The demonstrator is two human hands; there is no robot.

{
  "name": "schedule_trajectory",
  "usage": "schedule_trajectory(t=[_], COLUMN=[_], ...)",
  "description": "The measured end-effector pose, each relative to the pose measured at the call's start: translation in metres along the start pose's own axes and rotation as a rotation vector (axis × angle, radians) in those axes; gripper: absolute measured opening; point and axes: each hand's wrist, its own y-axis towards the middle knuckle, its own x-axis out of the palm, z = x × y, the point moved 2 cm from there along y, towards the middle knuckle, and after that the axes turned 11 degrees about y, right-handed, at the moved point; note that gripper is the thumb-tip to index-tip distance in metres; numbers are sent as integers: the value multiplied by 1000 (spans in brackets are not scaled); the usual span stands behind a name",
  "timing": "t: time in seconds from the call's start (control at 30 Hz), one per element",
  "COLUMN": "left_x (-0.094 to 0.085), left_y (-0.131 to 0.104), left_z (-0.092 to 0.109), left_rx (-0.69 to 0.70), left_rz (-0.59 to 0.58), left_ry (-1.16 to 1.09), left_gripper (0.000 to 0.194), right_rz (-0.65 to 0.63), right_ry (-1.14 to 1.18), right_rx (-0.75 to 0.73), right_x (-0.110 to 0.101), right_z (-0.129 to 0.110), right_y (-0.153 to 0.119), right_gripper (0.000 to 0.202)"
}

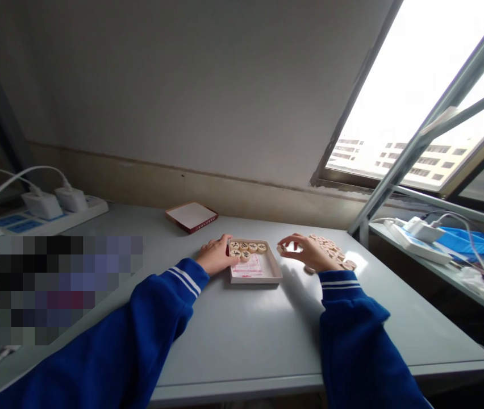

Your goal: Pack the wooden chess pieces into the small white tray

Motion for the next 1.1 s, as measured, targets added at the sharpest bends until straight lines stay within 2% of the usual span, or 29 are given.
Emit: schedule_trajectory(t=[0.1, 0.23, 0.33, 0.47, 0.6, 0.7, 0.77, 0.83, 0.93, 1.03, 1.1], left_x=[1, 4, 6, 7, 6, 6, 6, 6, 7, 9, 9], left_y=[0, 3, 5, 5, 3, 1, 0, 0, 3, 5, 5], left_z=[0, -2, -3, -3, 1, 6, 8, 8, 5, 2, 2], left_rx=[-13, 1, 6, 2, 1, 3, 10, 10, -5, -8, -14], left_rz=[10, 39, 53, 54, 66, 112, 129, 117, 91, 76, 82], left_ry=[6, 24, 38, 53, 70, 128, 153, 147, 127, 107, 83], left_gripper=[62, 61, 60, 60, 64, 69, 68, 64, 56, 53, 54], right_rz=[27, -4, 30, 67, 68, 76, 81, 72, -20, -99, -114], right_ry=[36, -135, -169, -193, -208, -166, -170, -207, -221, -191, -152], right_rx=[-143, -151, -146, -144, -171, -155, -76, 53, 204, 280, 292], right_x=[20, 42, 45, 46, 48, 37, 20, -1, -25, -32, -30], right_z=[-22, -35, -36, -37, -40, -38, -29, -11, 19, 40, 42], right_y=[6, 9, 8, 8, 9, 8, 4, -3, -16, -25, -27], right_gripper=[24, 24, 27, 15, 13, 11, 11, 12, 26, 28, 21])
